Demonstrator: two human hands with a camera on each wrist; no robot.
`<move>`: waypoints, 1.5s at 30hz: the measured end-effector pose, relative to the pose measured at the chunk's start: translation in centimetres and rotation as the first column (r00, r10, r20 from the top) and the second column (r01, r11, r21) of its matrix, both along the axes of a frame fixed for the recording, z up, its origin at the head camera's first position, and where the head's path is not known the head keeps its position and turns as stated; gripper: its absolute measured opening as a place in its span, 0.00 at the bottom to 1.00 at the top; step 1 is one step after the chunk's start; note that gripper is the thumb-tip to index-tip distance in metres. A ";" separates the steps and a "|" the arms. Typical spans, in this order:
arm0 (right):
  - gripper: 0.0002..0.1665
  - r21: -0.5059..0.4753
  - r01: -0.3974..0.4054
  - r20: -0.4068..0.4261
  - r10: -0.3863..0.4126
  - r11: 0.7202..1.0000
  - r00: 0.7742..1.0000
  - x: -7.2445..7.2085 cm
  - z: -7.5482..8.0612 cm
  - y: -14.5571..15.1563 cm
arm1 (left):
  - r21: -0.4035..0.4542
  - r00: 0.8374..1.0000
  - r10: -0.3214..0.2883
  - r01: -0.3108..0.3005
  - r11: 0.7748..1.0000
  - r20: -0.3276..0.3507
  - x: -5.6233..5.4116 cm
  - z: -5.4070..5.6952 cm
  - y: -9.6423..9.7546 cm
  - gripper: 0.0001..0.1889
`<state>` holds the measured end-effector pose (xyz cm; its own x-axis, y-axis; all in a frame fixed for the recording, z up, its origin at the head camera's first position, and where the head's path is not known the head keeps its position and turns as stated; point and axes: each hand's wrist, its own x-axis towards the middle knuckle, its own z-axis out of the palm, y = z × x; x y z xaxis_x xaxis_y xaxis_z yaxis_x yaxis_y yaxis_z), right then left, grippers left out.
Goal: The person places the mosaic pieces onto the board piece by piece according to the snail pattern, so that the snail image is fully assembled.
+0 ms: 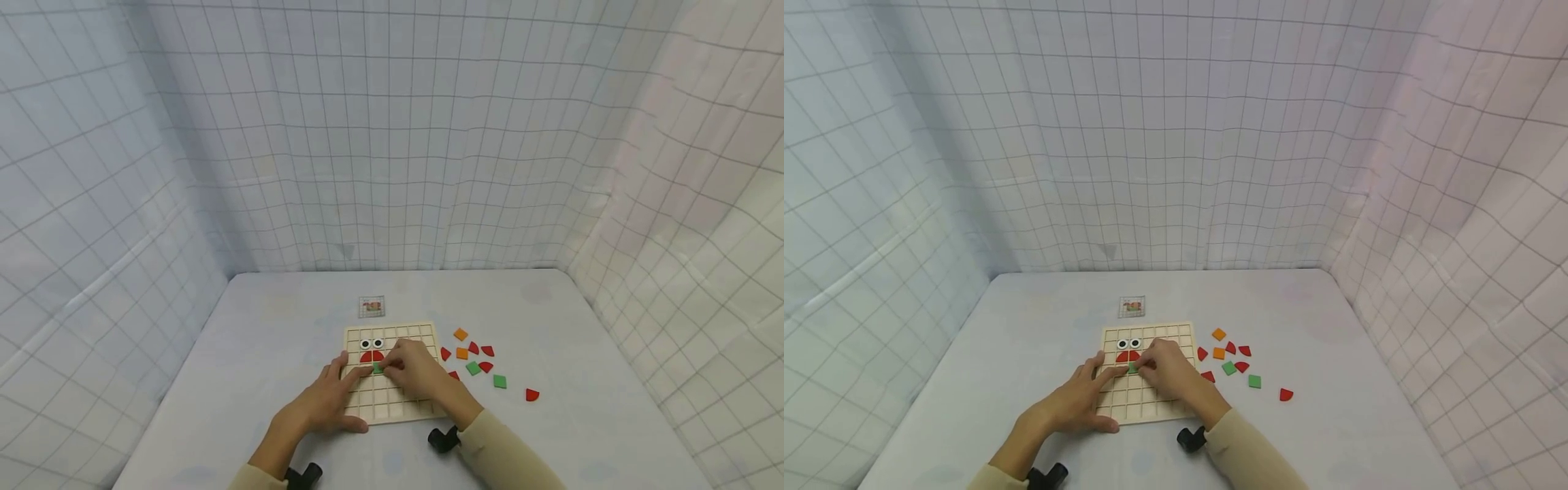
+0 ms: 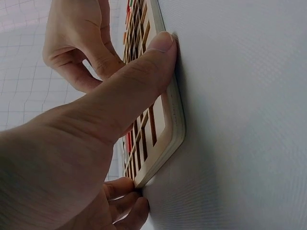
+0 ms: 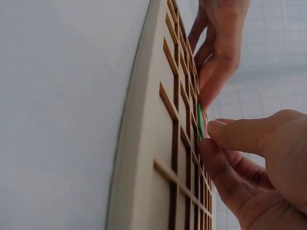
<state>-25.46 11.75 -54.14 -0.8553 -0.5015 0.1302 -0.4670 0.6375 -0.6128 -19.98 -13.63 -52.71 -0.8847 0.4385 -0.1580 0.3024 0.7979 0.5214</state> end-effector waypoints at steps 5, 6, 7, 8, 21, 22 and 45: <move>0.08 0.006 0.059 -0.030 -0.059 0.998 0.998 0.1 0.4 1.7 | 0.003 1.000 -0.001 0.001 1.000 -0.015 0.0 0.1 0.0 0.58; 0.08 0.004 0.069 -0.045 -0.069 0.998 0.997 0.1 0.4 2.1 | 0.002 1.000 -0.002 0.002 1.000 -0.020 0.0 0.1 0.0 0.58; 0.09 0.000 0.078 -0.059 -0.078 0.997 0.995 0.1 0.4 2.6 | 0.002 1.000 -0.003 0.003 1.000 -0.023 0.0 0.0 -0.1 0.58; 0.08 -0.004 0.087 -0.068 -0.087 0.996 0.994 0.2 0.4 3.0 | 0.000 1.000 -0.005 0.005 1.000 -0.026 0.0 0.0 -0.1 0.58; 0.10 -0.025 0.194 -0.132 -0.195 0.981 0.972 2.0 -0.4 9.2 | 0.021 1.000 -0.020 0.020 1.000 -0.015 0.2 -0.6 0.0 0.57; 0.10 -0.025 0.201 -0.129 -0.202 0.979 0.971 2.1 -0.4 9.6 | 0.018 1.000 -0.015 0.015 1.000 -0.015 0.2 -0.6 0.1 0.57; 0.13 0.037 0.133 -0.021 -0.132 0.990 0.991 3.0 -0.8 13.0 | -0.003 1.000 0.021 -0.021 1.000 0.003 0.4 -0.2 -0.1 0.57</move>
<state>-22.45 24.80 -54.93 -0.9121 -0.3888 0.1301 -0.3882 0.7171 -0.5788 -19.54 -13.71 -52.93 -0.8934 0.4191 -0.1617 0.2840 0.8059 0.5195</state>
